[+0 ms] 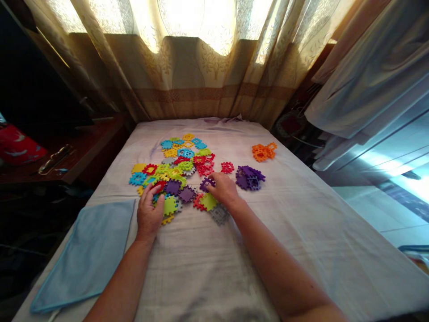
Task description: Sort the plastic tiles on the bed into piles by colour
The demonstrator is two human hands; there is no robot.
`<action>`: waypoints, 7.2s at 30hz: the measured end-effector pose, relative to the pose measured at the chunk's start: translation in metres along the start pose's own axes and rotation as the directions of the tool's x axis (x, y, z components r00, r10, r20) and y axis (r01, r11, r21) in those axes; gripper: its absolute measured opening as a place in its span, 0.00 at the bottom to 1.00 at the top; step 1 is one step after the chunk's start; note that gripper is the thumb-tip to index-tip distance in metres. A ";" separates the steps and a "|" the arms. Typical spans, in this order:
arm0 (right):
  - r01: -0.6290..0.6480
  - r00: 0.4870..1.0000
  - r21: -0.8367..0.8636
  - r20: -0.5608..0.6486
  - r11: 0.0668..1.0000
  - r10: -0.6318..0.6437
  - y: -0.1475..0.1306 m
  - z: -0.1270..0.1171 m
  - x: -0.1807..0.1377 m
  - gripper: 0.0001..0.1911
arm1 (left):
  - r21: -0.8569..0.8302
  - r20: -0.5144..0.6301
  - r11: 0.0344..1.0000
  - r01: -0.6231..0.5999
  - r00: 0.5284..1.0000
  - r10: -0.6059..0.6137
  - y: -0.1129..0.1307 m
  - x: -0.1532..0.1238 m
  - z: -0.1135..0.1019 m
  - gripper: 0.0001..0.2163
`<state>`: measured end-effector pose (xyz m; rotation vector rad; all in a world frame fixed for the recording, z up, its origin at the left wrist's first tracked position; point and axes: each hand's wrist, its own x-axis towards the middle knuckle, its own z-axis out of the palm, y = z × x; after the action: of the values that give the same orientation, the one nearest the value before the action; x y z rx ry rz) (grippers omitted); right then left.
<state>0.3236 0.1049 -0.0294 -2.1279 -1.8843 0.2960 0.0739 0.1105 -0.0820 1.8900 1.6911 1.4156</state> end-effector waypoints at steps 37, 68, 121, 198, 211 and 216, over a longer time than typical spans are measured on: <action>-0.050 0.996 -0.039 -0.076 0.998 0.047 0.017 -0.043 -0.008 0.11 | 0.069 0.058 0.993 -0.094 0.994 0.090 0.004 -0.001 -0.002 0.16; -0.127 0.959 0.143 -0.236 0.982 0.158 0.072 -0.075 -0.005 0.14 | 0.036 0.050 0.997 -0.067 0.997 0.065 0.002 -0.001 -0.002 0.15; 0.246 0.968 -0.279 0.118 0.928 -0.221 -0.034 0.009 0.084 0.20 | 0.169 0.084 0.981 -0.099 0.993 0.086 -0.007 -0.007 0.009 0.16; -0.337 0.847 0.256 -0.337 0.906 0.410 0.123 -0.058 0.004 0.21 | 0.363 0.245 0.902 -0.234 0.958 0.150 0.018 -0.009 0.000 0.17; -0.036 0.945 -0.229 -0.326 0.973 -0.041 0.109 -0.015 -0.015 0.32 | 0.368 0.202 0.901 -0.230 0.966 0.164 0.012 -0.007 0.002 0.19; 0.012 0.975 -0.283 -0.210 0.959 -0.074 0.106 -0.017 -0.007 0.24 | 0.363 0.198 0.906 -0.217 0.968 0.153 0.010 -0.007 0.002 0.18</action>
<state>0.4269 0.0854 -0.0500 -2.1830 -1.9327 -0.2221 0.0829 0.1021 -0.0789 2.3589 1.8492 0.9983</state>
